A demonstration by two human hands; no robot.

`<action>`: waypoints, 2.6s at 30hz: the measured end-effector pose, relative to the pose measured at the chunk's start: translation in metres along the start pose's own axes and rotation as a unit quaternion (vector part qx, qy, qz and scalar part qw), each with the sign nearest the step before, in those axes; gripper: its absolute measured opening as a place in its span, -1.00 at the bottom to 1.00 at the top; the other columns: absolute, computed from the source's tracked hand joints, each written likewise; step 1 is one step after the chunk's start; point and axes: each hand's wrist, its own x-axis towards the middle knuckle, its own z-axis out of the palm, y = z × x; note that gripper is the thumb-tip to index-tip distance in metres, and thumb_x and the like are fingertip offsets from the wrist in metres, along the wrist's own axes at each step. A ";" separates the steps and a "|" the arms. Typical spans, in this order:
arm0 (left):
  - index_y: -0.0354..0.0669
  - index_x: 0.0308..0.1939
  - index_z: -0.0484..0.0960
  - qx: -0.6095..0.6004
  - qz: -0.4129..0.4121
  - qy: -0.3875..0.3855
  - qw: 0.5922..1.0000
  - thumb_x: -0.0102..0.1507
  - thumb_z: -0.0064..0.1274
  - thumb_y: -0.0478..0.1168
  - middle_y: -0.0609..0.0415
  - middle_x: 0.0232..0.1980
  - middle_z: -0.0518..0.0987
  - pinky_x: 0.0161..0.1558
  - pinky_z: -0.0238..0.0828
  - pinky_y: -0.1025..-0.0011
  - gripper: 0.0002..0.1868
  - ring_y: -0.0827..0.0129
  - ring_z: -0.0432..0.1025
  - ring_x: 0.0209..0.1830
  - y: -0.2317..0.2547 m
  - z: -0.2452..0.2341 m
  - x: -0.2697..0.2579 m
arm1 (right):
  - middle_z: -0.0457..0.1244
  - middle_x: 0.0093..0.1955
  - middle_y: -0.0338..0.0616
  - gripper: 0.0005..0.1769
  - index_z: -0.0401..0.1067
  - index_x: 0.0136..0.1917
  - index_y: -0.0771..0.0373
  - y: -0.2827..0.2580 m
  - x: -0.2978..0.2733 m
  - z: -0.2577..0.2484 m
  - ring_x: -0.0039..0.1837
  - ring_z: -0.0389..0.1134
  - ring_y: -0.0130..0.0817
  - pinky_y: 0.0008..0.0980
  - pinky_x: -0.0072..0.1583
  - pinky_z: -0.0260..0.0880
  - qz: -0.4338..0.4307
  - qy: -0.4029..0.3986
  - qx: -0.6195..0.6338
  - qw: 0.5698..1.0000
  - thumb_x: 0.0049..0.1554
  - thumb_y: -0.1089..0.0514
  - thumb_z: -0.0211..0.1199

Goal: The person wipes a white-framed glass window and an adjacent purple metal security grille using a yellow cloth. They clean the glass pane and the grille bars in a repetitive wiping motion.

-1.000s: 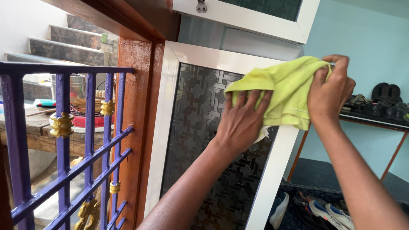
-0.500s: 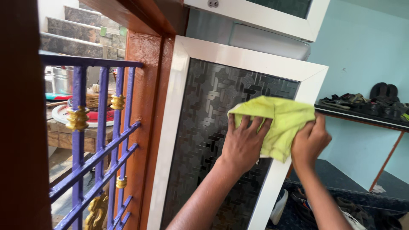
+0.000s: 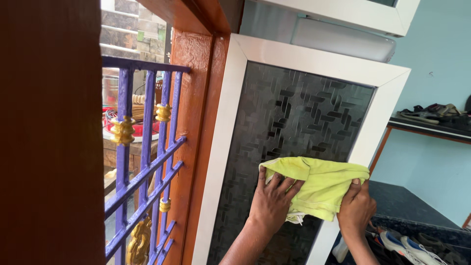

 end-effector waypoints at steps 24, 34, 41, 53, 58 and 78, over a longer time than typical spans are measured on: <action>0.13 0.50 0.20 -0.128 -0.122 0.050 0.983 0.29 -0.10 -0.23 0.02 0.51 0.23 0.48 -0.43 -0.28 -0.34 -0.08 -0.08 0.59 -0.007 -0.034 -0.068 | 0.33 -0.25 0.16 -0.52 0.43 0.00 0.46 -0.046 -0.047 -0.044 -0.19 0.42 0.04 -0.04 -0.12 0.30 -0.021 0.142 0.103 0.984 0.40 0.05 -0.20; -0.31 0.49 0.16 -0.304 -0.115 0.071 0.943 0.39 -0.09 -0.02 -0.47 0.50 0.15 0.48 -0.45 -0.29 -0.32 -0.34 -0.02 0.51 0.062 -0.066 -0.046 | 0.37 -0.13 0.26 -0.52 0.43 0.12 0.35 -0.051 -0.039 -0.076 -0.08 0.41 0.27 0.15 -0.02 0.32 0.057 0.064 0.061 0.994 0.29 0.05 -0.24; -0.30 0.53 0.16 -0.358 -0.040 0.143 0.922 0.31 0.01 -0.10 -0.39 0.44 0.24 0.38 -0.44 -0.48 -0.25 -0.44 0.04 0.45 0.074 -0.091 -0.026 | 0.38 -0.07 0.25 -0.56 0.35 0.25 0.31 -0.108 0.066 -0.104 0.02 0.41 0.25 0.15 0.11 0.30 0.060 0.030 0.062 0.996 0.34 0.04 -0.22; -0.27 0.54 0.18 -0.307 -0.001 0.232 0.923 0.19 0.08 -0.05 -0.39 0.46 0.25 0.39 -0.44 -0.56 -0.12 -0.42 0.10 0.45 0.076 -0.126 0.038 | 0.37 0.01 -0.13 -0.77 0.38 0.16 0.34 -0.047 0.093 -0.093 0.02 0.42 -0.37 -0.46 0.04 0.49 0.023 0.136 0.313 0.940 0.28 0.50 0.04; -0.19 0.57 0.17 -0.287 0.024 0.250 0.924 0.25 0.04 -0.05 -0.33 0.47 0.26 0.41 -0.41 -0.60 -0.17 -0.40 0.10 0.50 0.081 -0.155 0.070 | 0.40 -0.05 -0.16 -0.83 0.54 0.02 0.38 -0.028 0.186 -0.107 -0.05 0.40 -0.43 -0.43 0.02 0.43 0.005 0.082 0.441 0.894 0.29 0.38 0.12; 0.03 0.59 0.12 -0.219 0.089 0.302 0.924 0.22 -0.03 -0.15 -0.10 0.50 0.34 0.58 -0.41 -0.39 -0.17 -0.17 0.19 0.54 0.056 -0.118 0.098 | 0.36 -0.21 0.16 -0.61 0.41 -0.02 0.42 -0.114 0.092 -0.105 -0.10 0.46 0.10 -0.02 -0.07 0.34 -0.021 0.175 0.073 0.982 0.46 0.05 -0.01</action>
